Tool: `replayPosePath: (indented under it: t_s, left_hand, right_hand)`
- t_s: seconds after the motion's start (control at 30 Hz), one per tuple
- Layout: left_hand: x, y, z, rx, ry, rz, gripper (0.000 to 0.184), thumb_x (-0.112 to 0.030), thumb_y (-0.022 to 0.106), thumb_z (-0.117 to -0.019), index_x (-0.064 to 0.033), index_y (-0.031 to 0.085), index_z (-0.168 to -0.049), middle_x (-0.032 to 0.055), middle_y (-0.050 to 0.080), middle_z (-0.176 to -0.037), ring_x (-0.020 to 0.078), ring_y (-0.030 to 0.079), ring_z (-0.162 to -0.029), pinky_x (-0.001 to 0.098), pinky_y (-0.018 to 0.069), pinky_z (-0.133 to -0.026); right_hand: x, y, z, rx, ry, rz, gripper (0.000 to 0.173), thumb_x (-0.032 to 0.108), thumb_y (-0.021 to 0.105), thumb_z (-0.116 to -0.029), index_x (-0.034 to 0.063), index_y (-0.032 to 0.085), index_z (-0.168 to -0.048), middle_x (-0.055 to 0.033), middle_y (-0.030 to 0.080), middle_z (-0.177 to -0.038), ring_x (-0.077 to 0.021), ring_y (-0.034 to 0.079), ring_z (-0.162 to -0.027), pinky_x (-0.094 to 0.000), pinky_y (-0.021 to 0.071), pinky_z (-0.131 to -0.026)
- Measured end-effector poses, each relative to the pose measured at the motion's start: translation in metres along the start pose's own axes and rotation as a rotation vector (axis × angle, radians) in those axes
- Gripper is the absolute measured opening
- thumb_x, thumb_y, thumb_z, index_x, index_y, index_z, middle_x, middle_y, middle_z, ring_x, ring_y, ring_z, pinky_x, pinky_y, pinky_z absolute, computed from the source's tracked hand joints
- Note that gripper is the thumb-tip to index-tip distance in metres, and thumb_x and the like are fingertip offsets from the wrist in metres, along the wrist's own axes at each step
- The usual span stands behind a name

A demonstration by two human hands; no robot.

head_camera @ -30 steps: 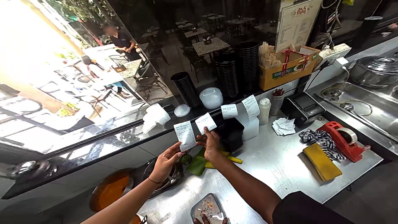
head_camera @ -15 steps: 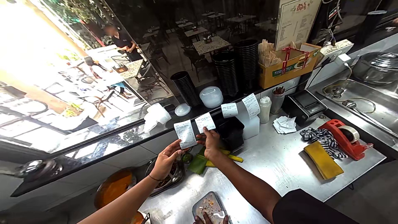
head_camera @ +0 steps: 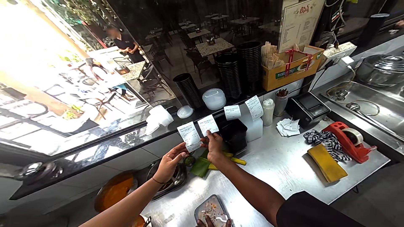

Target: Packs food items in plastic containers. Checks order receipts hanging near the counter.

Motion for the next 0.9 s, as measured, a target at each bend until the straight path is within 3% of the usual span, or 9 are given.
replayPosePath:
  t_s: [0.43, 0.9]
  left_hand:
    - [0.011, 0.008, -0.007, -0.019, 0.005, -0.019, 0.065, -0.021, 0.059, -0.1015, 0.0164, 0.035, -0.149, 0.0429, 0.031, -0.154, 0.0562, 0.033, -0.143, 0.056, 0.0223, -0.12]
    - [0.024, 0.016, -0.015, -0.066, 0.005, -0.008, 0.069, -0.023, 0.06, -0.1007, 0.0165, 0.033, -0.15, 0.043, 0.029, -0.155, 0.0564, 0.031, -0.144, 0.0568, 0.0211, -0.121]
  right_hand:
    - [0.001, 0.002, 0.002, -0.025, 0.026, -0.019, 0.031, 0.042, 0.062, -0.1026, 0.012, 0.067, -0.108, -0.0068, 0.069, -0.086, -0.0173, 0.068, -0.065, -0.0322, 0.0584, -0.057]
    - [0.0, 0.0, 0.004, 0.005, 0.009, 0.01, 0.032, 0.043, 0.057, -0.1047, 0.0128, 0.065, -0.106, -0.0043, 0.067, -0.078, -0.0147, 0.065, -0.062, -0.0308, 0.0565, -0.057]
Point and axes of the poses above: each hand's wrist, its own z-axis away from the middle knuckle, its own y-axis out of the palm, x = y × z, the point moved 6 cm from there along -z, towards the middle knuckle
